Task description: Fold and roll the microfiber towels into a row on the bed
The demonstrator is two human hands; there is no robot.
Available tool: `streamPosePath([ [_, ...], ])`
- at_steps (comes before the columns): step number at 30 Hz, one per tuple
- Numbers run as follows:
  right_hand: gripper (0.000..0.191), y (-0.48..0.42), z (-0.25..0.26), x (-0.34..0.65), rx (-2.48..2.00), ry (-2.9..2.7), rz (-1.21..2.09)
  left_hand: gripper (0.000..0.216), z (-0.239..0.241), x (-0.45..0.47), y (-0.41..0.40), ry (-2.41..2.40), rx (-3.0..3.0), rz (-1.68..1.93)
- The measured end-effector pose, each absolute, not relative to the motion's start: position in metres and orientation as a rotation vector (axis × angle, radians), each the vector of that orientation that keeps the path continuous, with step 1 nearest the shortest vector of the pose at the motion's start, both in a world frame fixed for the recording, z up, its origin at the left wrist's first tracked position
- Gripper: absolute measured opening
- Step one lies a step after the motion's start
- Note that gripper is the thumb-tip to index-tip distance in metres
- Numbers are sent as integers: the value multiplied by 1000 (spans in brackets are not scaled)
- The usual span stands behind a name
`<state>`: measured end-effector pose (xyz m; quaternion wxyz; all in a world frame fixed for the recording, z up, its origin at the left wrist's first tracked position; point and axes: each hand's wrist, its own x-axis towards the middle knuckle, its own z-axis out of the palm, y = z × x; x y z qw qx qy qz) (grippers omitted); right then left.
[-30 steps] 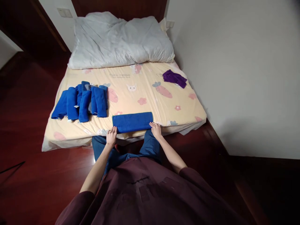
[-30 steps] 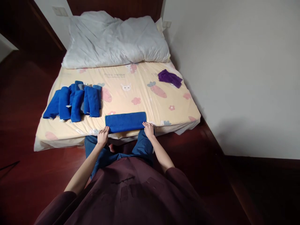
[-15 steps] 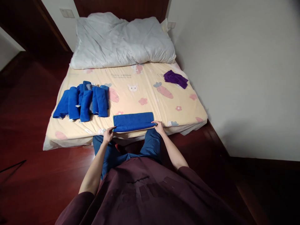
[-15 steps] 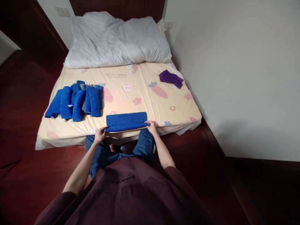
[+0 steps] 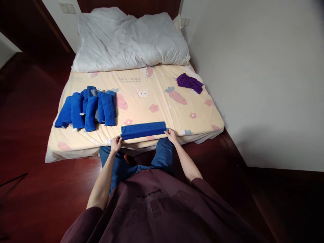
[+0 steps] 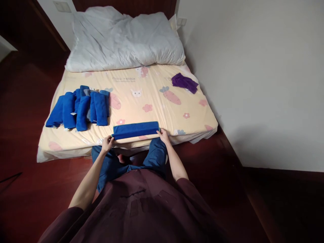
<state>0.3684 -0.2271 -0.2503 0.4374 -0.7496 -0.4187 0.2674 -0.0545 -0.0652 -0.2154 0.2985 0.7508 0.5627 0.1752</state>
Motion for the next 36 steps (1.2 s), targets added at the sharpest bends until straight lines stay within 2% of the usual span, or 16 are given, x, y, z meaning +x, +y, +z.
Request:
streamPosePath([
  [14,46,-225,-242,365,-1838,-970,669,29,-222,-55,-60,1479,1836,523],
  [18,41,-222,-238,364,-1845,-943,661,34,-224,-55,-58,1511,1744,558],
  [30,25,-217,-227,363,-2032,-845,564,31,-222,-53,-56,1563,1687,563],
  [36,47,-218,-208,348,-2056,-1199,134,40,-207,-44,-62,1545,2144,692],
])
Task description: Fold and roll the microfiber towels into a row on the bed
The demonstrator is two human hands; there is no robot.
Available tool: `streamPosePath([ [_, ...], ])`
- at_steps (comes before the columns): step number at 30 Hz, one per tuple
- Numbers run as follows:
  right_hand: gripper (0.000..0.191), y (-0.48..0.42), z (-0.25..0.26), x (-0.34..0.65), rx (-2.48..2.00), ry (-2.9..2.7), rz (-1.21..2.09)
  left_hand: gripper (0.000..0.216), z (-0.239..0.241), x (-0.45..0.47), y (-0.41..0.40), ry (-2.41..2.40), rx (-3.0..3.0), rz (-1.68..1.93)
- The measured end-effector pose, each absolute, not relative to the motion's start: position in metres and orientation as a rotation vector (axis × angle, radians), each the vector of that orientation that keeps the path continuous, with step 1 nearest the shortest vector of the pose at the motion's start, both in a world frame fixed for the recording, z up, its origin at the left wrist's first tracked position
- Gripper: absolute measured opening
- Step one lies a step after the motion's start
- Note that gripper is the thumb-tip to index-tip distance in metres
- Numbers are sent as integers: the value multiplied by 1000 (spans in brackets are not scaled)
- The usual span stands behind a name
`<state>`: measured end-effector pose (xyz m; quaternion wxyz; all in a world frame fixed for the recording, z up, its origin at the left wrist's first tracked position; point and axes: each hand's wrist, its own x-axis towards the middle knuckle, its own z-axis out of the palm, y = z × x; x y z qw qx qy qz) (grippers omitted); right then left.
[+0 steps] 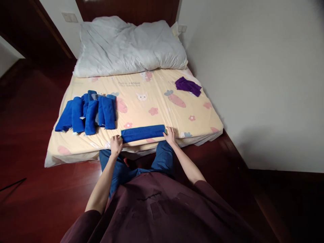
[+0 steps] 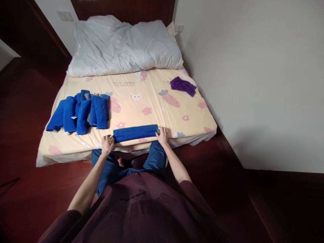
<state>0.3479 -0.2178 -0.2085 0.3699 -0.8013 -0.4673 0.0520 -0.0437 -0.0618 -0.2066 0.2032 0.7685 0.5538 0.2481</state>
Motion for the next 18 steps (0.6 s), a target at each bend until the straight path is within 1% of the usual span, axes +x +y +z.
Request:
streamPosePath([
  [3,46,-219,-198,337,-1953,-1513,116,49,-199,-36,-66,1249,2414,666],
  [5,46,-220,-196,331,-1915,-1691,173,54,-199,-31,-68,1073,2528,560],
  [7,48,-220,-199,328,-1929,-1822,235,58,-205,-27,-69,999,2588,426],
  [9,51,-220,-205,326,-1980,-1886,257,64,-213,-25,-69,1004,2612,316],
  [12,54,-219,-212,327,-2037,-1918,232,69,-222,-24,-68,1045,2631,269],
  [18,57,-206,-214,326,-2163,-1922,178,65,-217,-16,-64,1140,2646,222],
])
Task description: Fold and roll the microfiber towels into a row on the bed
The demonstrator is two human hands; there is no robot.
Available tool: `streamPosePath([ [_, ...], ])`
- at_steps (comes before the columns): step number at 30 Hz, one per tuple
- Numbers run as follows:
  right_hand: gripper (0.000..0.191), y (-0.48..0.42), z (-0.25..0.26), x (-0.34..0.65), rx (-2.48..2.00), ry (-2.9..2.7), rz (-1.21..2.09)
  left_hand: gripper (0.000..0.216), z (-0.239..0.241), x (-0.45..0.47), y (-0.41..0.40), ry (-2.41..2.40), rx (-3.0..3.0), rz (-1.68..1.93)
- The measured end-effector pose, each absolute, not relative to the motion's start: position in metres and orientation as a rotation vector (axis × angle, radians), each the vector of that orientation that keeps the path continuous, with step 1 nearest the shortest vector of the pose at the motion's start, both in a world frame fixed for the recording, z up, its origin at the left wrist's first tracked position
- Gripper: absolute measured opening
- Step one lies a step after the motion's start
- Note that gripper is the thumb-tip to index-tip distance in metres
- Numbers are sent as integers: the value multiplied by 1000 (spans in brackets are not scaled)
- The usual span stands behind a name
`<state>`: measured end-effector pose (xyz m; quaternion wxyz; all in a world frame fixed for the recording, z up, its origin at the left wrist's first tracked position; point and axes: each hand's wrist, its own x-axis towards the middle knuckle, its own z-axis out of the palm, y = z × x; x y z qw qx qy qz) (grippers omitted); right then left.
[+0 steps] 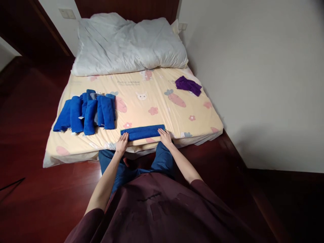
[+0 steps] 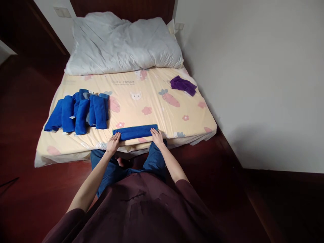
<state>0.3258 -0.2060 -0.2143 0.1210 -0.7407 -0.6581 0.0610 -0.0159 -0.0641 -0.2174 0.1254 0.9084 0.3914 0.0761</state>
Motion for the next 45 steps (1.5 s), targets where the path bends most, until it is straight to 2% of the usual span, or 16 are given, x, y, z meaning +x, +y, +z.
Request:
streamPosePath([
  [6,55,-200,-208,327,-2253,-1946,201,66,-207,-21,-61,1127,2650,118],
  [13,60,-244,-216,322,-2065,-1854,301,76,-221,-54,-84,999,2598,280],
  [18,66,-250,-217,328,-1994,-1645,392,77,-220,-59,-81,1021,2335,415],
  [22,59,-238,-216,343,-1896,-1444,532,67,-214,-64,-66,1114,2063,461],
  [26,44,-231,-223,351,-1829,-1358,573,52,-214,-67,-60,1267,1924,445],
  [32,29,-221,-231,352,-1824,-1191,633,44,-220,-60,-52,1315,1889,531],
  [38,41,-212,-224,349,-1899,-1023,578,38,-223,-55,-39,1399,1865,564],
  [45,44,-211,-216,347,-1920,-1030,546,31,-221,-50,-37,1486,1840,591],
])
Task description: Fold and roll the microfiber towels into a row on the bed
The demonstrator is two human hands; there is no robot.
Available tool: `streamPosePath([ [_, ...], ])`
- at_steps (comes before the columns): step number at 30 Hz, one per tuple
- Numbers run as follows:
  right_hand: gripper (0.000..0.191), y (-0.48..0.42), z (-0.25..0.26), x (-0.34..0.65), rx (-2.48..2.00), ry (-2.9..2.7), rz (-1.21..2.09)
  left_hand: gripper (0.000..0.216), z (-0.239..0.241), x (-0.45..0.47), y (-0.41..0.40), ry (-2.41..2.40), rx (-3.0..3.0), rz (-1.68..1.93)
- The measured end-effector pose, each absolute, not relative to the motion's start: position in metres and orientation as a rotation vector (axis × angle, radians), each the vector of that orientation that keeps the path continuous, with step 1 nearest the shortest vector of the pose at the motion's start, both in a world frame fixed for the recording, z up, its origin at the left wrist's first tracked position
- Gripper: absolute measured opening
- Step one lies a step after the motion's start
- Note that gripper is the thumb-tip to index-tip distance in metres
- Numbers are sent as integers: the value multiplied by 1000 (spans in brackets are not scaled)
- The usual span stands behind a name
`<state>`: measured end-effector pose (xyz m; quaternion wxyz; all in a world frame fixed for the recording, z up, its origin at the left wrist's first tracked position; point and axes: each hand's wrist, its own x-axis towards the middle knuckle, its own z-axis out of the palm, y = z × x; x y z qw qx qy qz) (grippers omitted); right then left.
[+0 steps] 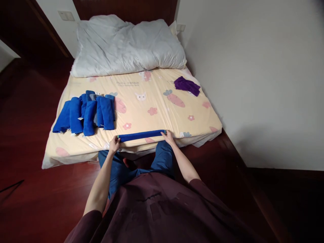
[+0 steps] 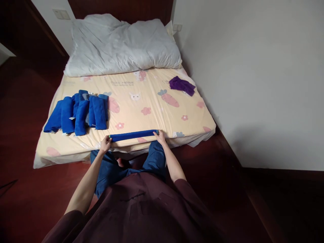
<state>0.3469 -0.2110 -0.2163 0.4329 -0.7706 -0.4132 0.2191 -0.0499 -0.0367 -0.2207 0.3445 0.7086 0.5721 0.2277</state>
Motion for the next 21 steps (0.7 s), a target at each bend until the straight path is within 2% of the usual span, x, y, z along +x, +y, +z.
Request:
streamPosePath([
  [21,41,-205,-227,351,-1938,-1038,488,27,-216,-45,-35,1539,1836,581],
])
